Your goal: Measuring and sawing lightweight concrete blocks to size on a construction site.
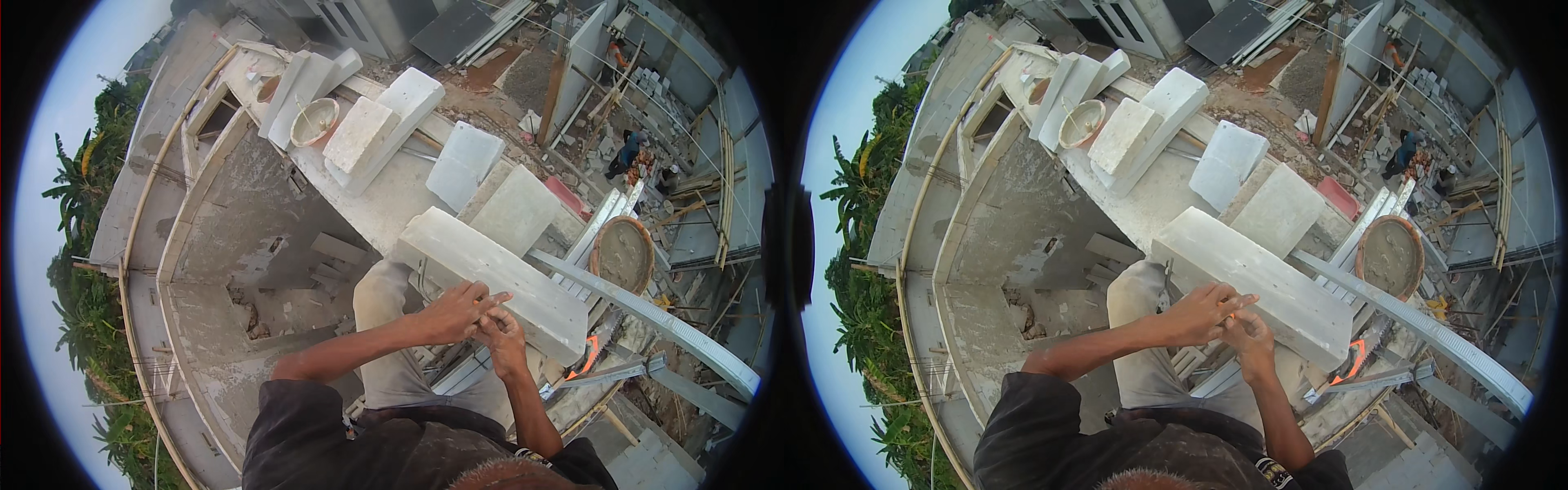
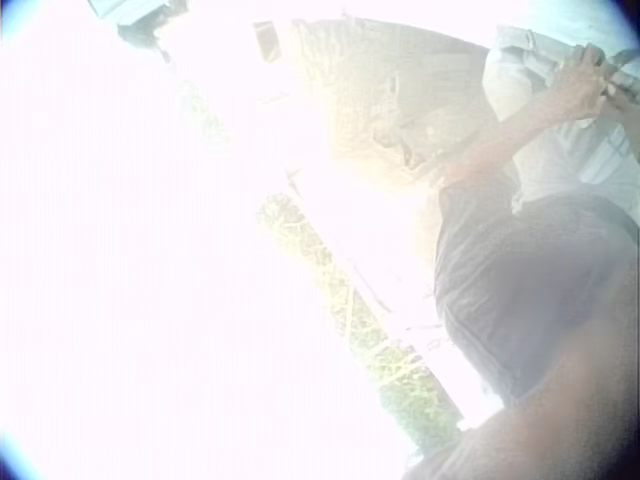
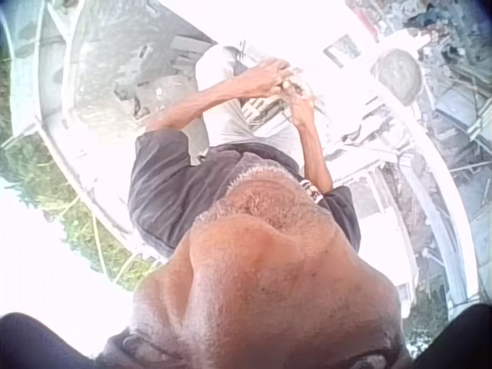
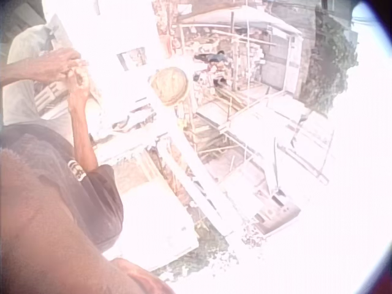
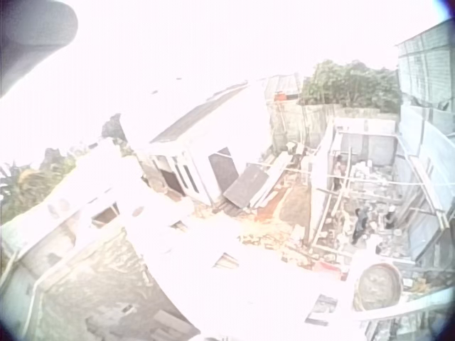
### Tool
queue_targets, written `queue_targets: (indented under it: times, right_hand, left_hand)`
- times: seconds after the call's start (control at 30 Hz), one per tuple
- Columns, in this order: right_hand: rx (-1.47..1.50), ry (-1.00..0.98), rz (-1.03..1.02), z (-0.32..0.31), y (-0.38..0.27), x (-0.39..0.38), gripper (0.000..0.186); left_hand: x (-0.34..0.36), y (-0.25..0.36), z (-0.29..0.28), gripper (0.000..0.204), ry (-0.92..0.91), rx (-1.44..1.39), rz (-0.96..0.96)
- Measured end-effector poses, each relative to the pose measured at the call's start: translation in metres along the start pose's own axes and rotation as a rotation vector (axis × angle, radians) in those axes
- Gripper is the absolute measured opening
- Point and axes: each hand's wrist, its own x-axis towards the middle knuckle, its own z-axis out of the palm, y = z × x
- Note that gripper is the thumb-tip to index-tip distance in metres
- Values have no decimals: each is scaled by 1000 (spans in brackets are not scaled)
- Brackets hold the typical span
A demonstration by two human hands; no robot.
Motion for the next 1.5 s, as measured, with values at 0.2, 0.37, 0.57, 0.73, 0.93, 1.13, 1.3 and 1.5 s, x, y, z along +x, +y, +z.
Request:
queue_targets:
  times: [0.2, 0.37, 0.57, 0.73, 0.93, 1.13, 1.3, 1.5]
  right_hand:
    - [284, -22, -49, -8, -6, -5, 24]
    - [251, 12, -64, -8, -15, -7, 20]
    - [-188, 99, -274, 0, -19, 5, 19]
    - [187, 84, -159, -43, -32, -12, 18]
    - [47, 529, -120, -174, -46, -49, 25]
    - [-545, 572, 16, -232, -34, -21, 22]
    - [-1078, 382, -217, -224, -23, 3, 22]
    - [-1241, 402, -170, -215, -16, 4, 22]
  left_hand:
    - [-4, 7, 2, 66, 140, 236, 256]
    - [-1, 7, 0, 60, 149, 304, 355]
    - [4, 6, 5, 65, 139, 412, 280]
    - [-6, -43, -23, 69, -67, 451, 223]
    - [-27, -164, -101, 51, -394, 506, -140]
    - [18, -224, -107, 31, -454, 279, -162]
    - [42, -255, -107, 36, -538, 394, -174]
    - [28, -272, -100, 38, -497, 376, -242]
